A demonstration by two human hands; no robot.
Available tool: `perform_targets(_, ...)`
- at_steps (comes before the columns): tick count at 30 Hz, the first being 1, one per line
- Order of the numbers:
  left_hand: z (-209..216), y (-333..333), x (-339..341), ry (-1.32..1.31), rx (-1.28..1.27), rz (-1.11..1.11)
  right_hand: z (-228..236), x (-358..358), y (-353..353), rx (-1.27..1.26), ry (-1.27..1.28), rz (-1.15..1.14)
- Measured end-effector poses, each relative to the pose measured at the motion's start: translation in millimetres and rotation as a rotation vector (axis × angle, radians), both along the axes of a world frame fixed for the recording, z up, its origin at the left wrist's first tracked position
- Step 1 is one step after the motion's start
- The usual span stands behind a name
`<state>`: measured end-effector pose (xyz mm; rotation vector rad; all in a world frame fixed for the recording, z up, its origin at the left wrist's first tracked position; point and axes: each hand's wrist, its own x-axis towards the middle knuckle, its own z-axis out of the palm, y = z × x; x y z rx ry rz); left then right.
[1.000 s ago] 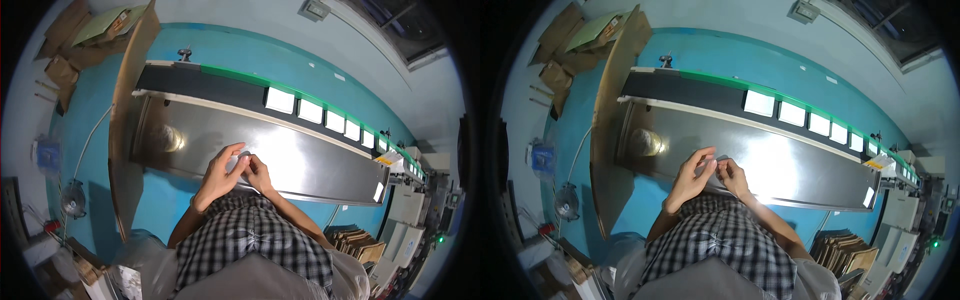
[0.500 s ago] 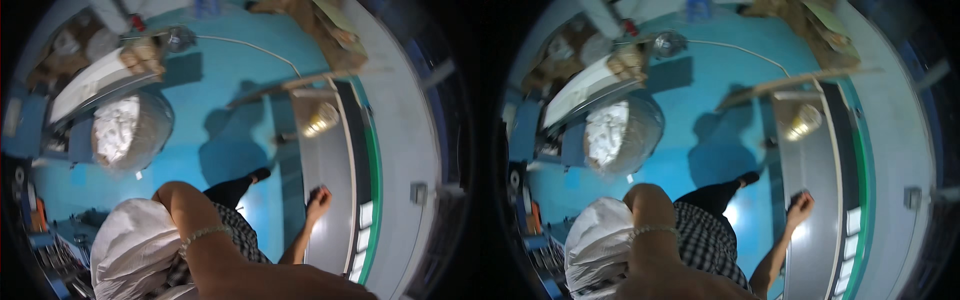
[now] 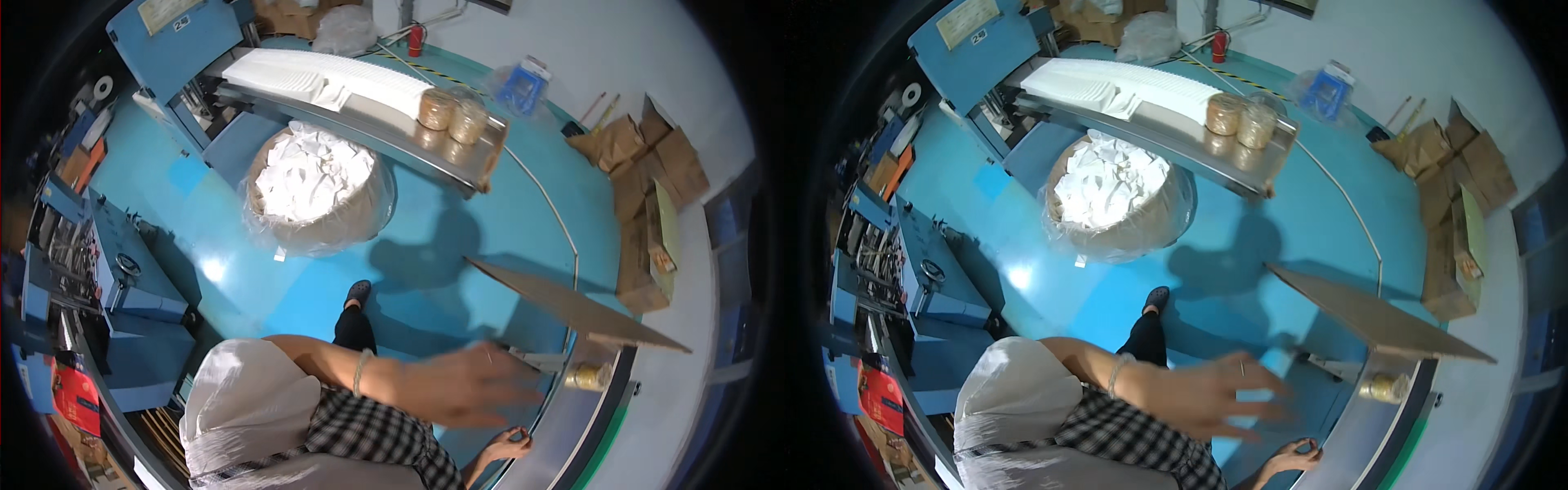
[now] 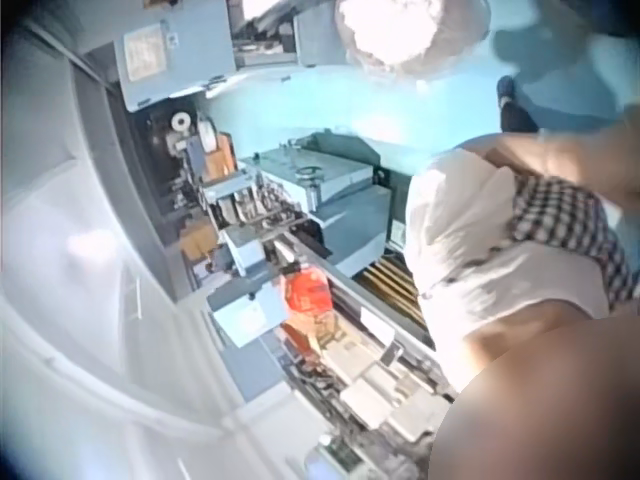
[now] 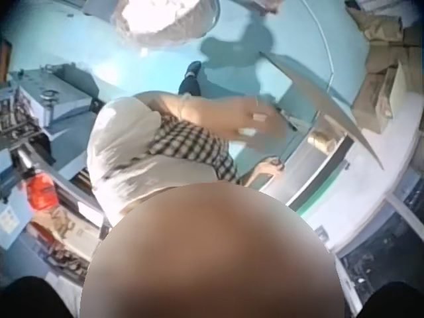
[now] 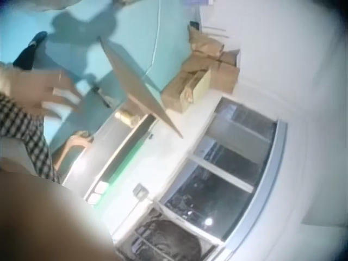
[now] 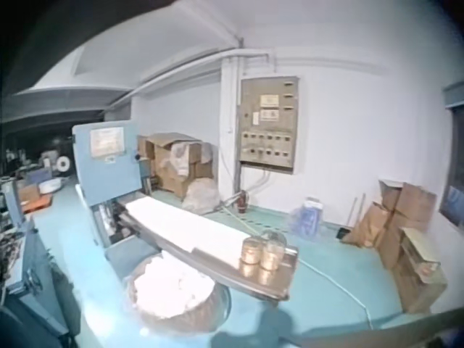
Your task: Organizing and placing stacks of white paper products onto a conveyor belt or processing machine.
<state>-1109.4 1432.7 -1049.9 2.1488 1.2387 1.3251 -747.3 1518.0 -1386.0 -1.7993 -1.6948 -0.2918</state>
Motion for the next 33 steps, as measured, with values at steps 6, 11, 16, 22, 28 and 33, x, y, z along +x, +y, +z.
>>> perform_targets(6, -75.2, 45.3, -232.7, 0.446, -0.231, 0.799, 77.1, -242.8, 42.7, -0.378, 0.772, 0.565)
perform_targets(11, -114.9, 75.1, -439.9, 0.574, -0.191, 1.363, 190.7, -446.3, 72.2, -0.132, 0.586, 0.976)
perform_targets(16, -129.1, 103.4, -570.8, 0.783, -0.442, 1.503, 264.0, -604.6, 126.1, -0.084, 0.279, 1.164)
perform_targets(22, -141.1, 102.4, -607.9, 0.862, -0.470, 1.485, 285.4, -690.2, 221.2, -0.138, 0.062, 1.049)
perform_targets(28, -108.2, 36.0, -631.9, 0.825, -0.357, 1.401, 242.8, -689.5, 282.9, -0.343, -0.044, 1.102)
perform_targets(33, -94.3, -2.6, -635.8, 0.460, -0.367, 1.281, 252.6, -680.4, 200.4, -0.567, -0.188, 0.862)
